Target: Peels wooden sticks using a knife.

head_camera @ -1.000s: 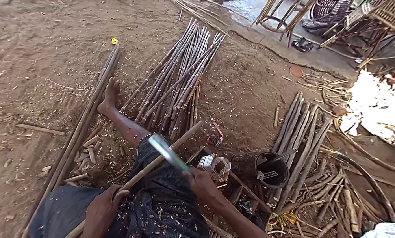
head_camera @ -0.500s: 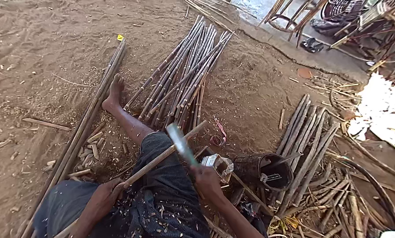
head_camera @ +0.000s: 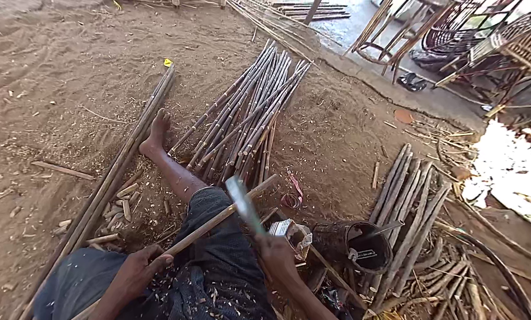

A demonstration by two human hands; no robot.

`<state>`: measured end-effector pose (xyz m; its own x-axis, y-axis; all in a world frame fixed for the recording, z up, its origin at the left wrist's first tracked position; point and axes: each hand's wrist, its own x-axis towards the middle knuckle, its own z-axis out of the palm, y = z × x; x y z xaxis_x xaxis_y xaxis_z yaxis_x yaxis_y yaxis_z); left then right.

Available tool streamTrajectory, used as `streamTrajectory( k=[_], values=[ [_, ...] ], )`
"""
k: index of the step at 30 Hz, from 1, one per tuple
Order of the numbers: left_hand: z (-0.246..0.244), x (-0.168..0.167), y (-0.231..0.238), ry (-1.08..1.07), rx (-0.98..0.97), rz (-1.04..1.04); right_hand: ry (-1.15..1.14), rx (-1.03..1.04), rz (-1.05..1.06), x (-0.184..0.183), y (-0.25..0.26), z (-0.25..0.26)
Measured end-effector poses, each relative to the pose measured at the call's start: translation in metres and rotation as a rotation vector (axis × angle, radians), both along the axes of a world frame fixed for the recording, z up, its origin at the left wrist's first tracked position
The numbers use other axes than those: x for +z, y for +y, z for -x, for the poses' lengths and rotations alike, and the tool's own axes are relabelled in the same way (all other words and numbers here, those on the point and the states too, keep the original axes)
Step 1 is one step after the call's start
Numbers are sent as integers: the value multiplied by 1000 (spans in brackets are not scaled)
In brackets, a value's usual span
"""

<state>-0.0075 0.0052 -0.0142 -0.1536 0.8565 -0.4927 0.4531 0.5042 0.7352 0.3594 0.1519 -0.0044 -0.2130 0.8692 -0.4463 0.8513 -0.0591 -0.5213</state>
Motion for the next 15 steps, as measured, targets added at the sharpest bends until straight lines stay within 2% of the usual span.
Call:
streamTrajectory(
  k=[1, 2, 3, 5, 6, 9, 13, 14, 15],
  values=[
    [1, 1, 1, -13, -4, 5, -53, 152, 64, 5, -11, 4],
    [3, 2, 2, -22, -14, 12, -69, 215, 90, 8, -18, 5],
    [5, 2, 3, -30, -25, 17, -46, 162, 65, 7, -15, 3],
    [6, 1, 5, -59, -44, 30, 53, -126, -51, -3, 8, -4],
    [5, 1, 4, -87, -47, 35, 70, -191, -80, -8, 12, -5],
    [12, 3, 5, -170, -77, 52, 61, -11, 3, -5, -2, -1],
    [9, 3, 13, -172, -89, 63, 107, -174, -49, -6, 24, -10],
    [6, 4, 13, -168, -76, 64, 101, -133, -22, -6, 17, -8],
    [5, 4, 15, -160, -70, 58, 49, -8, 17, -2, 7, -3]
  ],
)
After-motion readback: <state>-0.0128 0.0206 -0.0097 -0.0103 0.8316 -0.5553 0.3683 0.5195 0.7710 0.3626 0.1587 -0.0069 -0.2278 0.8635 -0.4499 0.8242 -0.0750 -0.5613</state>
